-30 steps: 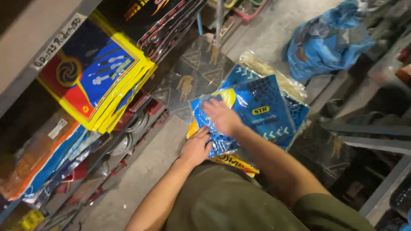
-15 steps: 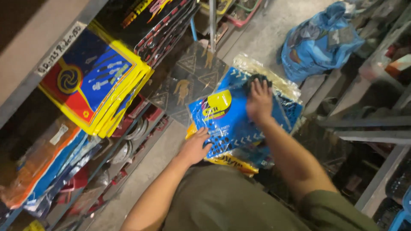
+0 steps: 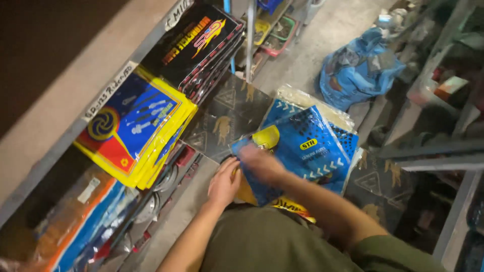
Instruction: The person organizes and stacks various plastic-wrapped packages on a metal shelf. They pick up blue and yellow packages, align them, and place them into a neat pile on the shelf.
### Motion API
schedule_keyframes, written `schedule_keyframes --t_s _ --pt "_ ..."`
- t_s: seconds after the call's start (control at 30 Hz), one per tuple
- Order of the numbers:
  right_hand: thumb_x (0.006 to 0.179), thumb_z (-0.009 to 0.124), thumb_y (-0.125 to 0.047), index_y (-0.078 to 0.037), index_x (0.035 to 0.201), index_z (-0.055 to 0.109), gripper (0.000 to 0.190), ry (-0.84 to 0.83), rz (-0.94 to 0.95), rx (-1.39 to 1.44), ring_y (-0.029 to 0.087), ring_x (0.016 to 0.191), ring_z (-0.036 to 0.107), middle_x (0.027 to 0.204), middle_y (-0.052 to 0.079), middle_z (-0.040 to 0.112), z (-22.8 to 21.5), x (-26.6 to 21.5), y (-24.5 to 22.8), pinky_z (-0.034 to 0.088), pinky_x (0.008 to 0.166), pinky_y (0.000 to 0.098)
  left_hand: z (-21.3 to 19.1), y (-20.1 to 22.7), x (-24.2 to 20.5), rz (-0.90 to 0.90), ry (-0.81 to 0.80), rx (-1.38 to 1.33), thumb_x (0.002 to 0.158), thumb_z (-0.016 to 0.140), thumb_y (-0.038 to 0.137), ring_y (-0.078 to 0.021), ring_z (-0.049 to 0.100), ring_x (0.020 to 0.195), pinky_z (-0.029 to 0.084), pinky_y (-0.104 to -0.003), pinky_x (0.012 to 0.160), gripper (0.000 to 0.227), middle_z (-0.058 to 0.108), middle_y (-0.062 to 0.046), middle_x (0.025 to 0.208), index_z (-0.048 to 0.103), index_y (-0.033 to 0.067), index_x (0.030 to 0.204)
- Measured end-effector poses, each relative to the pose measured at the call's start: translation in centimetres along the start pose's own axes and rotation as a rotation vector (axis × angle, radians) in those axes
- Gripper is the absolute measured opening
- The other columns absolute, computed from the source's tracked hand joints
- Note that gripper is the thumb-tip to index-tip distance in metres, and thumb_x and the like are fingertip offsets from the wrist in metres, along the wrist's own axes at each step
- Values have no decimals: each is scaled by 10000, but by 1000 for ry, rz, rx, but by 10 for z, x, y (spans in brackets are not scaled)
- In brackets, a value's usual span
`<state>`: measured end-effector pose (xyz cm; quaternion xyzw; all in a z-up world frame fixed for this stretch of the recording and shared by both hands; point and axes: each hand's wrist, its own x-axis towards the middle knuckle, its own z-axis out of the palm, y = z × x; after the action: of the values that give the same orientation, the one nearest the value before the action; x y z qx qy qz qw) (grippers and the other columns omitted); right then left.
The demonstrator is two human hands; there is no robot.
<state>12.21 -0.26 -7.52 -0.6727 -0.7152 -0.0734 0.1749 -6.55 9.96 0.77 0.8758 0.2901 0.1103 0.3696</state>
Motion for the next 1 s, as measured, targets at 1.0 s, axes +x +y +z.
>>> schedule_keyframes --t_s 1.0 --pt "967 484 -199 -87 1484 501 529 38 1022 -67 462 1377 456 1512 171 514 -55 -113 -125 415 1051 573 75 -30 78 934 -231 325 809 704 335 -407 505 1381 463 -481 1050 638 543 -251 1462 615 45 1370"
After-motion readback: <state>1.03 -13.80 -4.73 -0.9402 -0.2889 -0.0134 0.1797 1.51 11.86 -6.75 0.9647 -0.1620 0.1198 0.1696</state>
